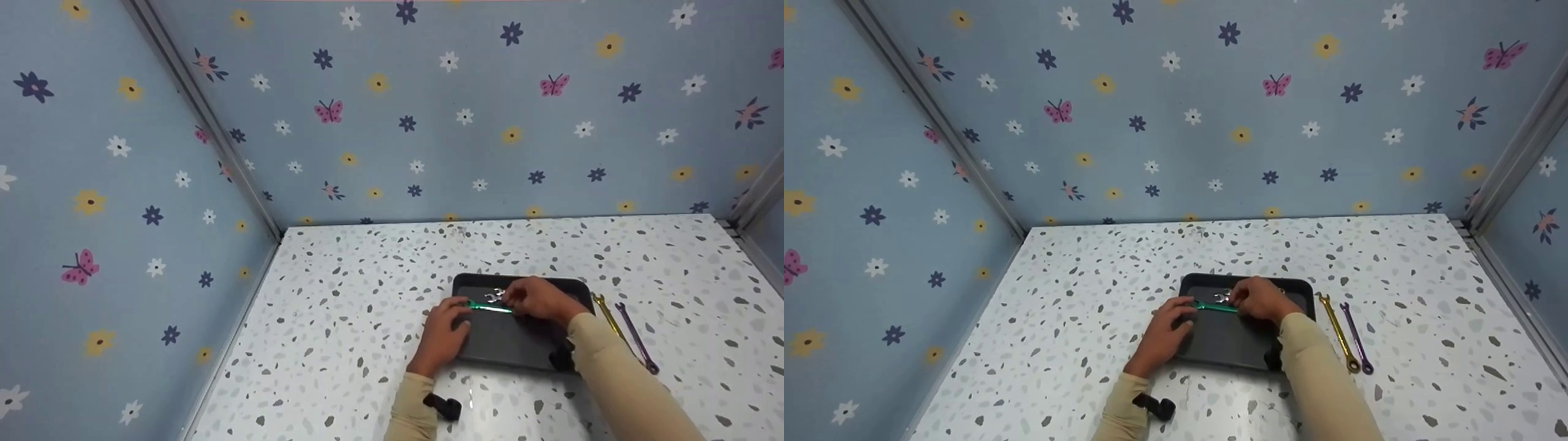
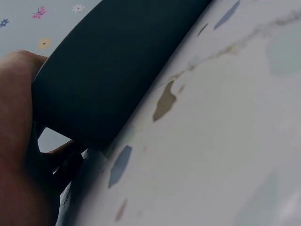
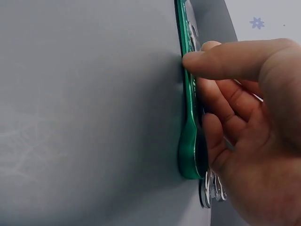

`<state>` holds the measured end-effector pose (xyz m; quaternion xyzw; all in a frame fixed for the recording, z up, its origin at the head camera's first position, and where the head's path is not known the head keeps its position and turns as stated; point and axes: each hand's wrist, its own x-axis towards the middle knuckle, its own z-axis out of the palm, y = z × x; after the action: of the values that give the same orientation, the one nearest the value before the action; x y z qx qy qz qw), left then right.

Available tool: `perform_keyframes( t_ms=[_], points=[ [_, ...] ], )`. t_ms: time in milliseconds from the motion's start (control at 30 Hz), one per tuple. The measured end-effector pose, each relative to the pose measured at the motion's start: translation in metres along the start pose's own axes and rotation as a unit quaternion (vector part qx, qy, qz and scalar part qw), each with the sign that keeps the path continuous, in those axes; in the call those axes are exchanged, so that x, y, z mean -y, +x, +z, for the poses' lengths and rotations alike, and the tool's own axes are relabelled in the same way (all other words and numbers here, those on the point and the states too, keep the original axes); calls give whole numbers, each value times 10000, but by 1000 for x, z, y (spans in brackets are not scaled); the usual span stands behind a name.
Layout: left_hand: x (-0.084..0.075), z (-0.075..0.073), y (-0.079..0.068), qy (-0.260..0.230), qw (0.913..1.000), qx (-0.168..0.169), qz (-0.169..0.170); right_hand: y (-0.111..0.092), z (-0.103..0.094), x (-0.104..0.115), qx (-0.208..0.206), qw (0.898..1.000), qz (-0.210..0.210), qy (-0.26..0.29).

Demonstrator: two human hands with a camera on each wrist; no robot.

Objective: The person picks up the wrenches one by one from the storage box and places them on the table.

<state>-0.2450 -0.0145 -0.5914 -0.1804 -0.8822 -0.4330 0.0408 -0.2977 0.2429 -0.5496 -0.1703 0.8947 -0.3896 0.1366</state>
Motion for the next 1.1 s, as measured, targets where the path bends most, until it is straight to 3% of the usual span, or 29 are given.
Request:
perform_keyframes(
  t_ms=[300, 700, 900, 1100],
  points=[
    [-1, 1, 0, 19, 10000, 33, -41, 2, 5, 9, 12, 9975, -65, -703],
    [0, -1, -1, -30, 9997, -91, 205, 2, 7, 10, 169, 9953, -392, -864],
    [-1, -1, -1, -38, 9998, -107, 144, 0, 8, 8, 192, 9974, -244, -646],
    [-2, -2, -1, -24, 9999, -88, 115, 2, 7, 16, 227, 9956, -197, -890]
  ],
)
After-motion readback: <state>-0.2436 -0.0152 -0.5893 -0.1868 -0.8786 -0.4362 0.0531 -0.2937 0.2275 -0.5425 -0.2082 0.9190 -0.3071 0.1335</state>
